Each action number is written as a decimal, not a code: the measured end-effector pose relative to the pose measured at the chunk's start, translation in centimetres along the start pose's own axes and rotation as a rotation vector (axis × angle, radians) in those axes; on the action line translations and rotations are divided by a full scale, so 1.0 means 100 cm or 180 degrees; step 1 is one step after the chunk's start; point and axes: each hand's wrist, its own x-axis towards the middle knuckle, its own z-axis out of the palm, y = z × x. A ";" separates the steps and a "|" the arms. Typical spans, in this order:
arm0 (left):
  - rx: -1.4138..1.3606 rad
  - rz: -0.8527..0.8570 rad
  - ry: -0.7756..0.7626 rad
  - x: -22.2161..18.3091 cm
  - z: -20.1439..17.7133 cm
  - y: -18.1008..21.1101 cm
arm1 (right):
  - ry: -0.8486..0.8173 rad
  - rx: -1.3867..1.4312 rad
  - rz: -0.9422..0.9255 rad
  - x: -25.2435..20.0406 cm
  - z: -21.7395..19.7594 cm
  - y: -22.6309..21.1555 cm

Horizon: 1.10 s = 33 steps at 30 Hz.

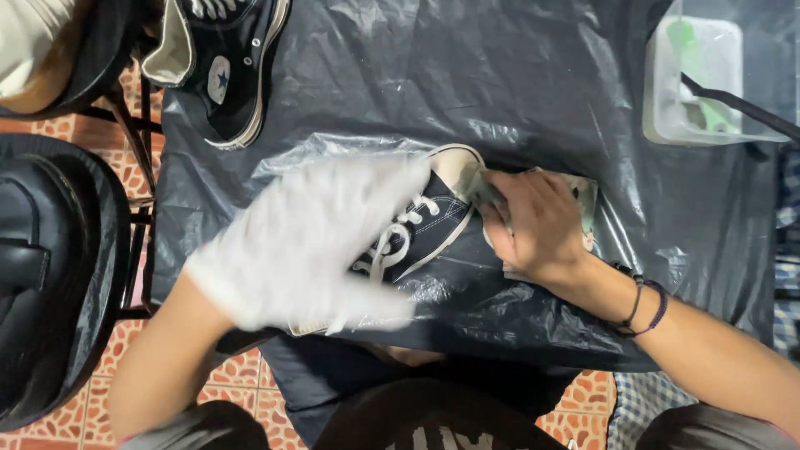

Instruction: Cleaning a black and white sneaker using a cloth and cleaning solution on a repair bench, focusing on the rubber sole and canvas sides.

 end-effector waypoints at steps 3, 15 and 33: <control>0.0185 0.0168 0.0067 -0.042 0.029 0.014 | 0.0120 0.0020 0.0262 -0.002 0.003 0.001; 0.0457 -0.0783 -0.0839 -0.038 0.022 -0.041 | -0.0326 0.0525 0.1039 -0.006 0.000 0.009; 0.2256 -0.0364 0.0272 -0.030 0.046 0.007 | 0.0039 0.0132 0.0309 -0.006 0.003 0.009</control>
